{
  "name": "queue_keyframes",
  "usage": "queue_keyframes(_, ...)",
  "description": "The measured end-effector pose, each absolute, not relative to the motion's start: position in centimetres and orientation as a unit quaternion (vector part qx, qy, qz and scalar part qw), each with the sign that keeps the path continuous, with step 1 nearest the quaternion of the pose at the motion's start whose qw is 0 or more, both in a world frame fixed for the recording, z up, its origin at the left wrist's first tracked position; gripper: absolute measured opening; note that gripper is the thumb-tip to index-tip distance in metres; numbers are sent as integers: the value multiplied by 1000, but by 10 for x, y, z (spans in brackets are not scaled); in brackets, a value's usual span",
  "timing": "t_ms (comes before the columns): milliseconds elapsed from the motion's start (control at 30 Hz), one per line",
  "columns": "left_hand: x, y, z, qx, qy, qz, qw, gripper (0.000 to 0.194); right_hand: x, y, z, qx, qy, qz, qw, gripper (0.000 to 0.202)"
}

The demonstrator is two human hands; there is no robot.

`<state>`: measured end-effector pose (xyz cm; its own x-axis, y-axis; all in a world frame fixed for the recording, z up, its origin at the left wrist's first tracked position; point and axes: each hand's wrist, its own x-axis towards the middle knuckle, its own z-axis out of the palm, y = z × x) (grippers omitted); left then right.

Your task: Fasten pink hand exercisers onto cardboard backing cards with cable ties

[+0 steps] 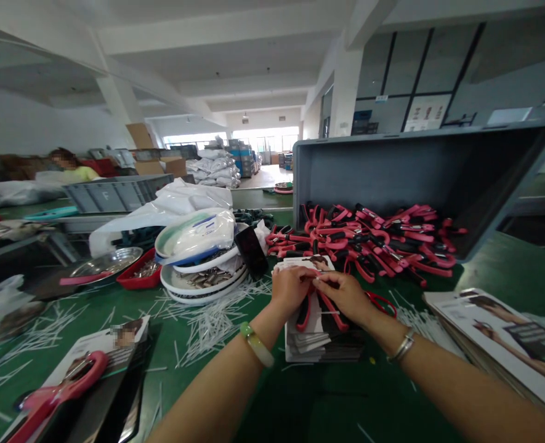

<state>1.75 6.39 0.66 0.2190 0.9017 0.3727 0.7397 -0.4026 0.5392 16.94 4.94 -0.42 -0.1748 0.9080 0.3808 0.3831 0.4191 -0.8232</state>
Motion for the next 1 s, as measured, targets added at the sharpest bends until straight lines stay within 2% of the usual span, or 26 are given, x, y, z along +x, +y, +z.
queue_keyframes(233, 16, 59, 6, 783, 519, 327, 105, 23, 167, 43, -4, -471, -712, 283, 437, 27)
queue_keyframes(567, 18, 57, 5, 767, 528, 339, 137, 21, 169, 38, -3, -474, -711, 265, 447, 28)
queue_keyframes(833, 18, 57, 5, 776, 512, 349, 118, 23, 168, 40, -3, -482, -706, 297, 425, 32)
queue_keyframes(1000, 15, 61, -3, 761, 489, 380, 190, 23, 167, 45, -1, -506, -686, 329, 406, 31)
